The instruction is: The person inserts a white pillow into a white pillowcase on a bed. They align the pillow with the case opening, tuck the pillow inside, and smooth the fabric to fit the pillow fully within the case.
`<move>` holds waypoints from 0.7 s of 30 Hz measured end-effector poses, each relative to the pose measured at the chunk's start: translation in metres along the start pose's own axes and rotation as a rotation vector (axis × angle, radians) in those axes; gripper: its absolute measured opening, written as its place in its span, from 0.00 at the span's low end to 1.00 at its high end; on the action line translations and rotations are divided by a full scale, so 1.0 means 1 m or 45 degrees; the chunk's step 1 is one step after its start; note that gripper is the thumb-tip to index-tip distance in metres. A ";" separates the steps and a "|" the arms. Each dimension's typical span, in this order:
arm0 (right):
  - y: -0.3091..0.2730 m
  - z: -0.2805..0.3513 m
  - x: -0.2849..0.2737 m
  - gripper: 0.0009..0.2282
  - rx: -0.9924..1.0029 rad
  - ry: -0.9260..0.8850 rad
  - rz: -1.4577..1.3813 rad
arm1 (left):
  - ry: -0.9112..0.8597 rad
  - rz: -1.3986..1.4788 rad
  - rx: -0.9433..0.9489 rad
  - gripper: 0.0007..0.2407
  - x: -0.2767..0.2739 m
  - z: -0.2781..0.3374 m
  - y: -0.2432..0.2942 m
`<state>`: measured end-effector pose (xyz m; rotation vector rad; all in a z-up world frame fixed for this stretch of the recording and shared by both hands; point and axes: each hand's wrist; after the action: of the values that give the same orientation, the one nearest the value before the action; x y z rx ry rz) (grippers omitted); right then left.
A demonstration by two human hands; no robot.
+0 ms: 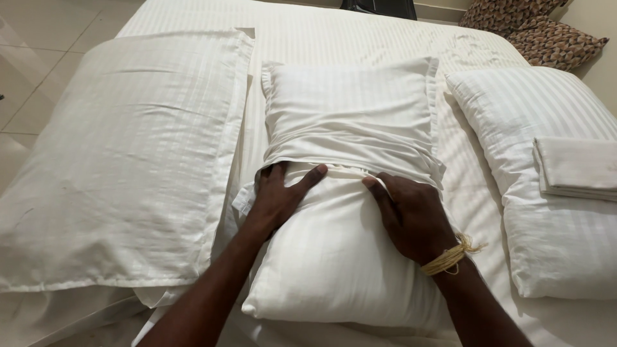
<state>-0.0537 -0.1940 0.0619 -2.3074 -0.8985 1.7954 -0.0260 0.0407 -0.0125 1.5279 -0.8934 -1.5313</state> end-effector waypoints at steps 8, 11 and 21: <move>0.012 -0.007 -0.005 0.12 0.067 -0.099 -0.217 | -0.038 -0.532 0.177 0.40 0.013 0.023 0.037; 0.018 -0.007 0.006 0.13 0.080 -0.133 -0.181 | 0.078 -0.720 0.396 0.36 0.040 0.043 0.067; 0.099 -0.007 0.020 0.22 0.132 -0.102 -0.227 | 0.252 -0.654 0.913 0.29 0.107 0.060 0.081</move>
<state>-0.0059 -0.2637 0.0061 -2.0372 -0.9644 1.8246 -0.0790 -0.0939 0.0137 2.5360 -1.0459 -1.4200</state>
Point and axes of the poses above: each hand's wrist, its own z-axis away from the middle knuckle, its own x-axis out of the palm, y = z × x, and after that the axes turned 8 degrees about x, right-handed
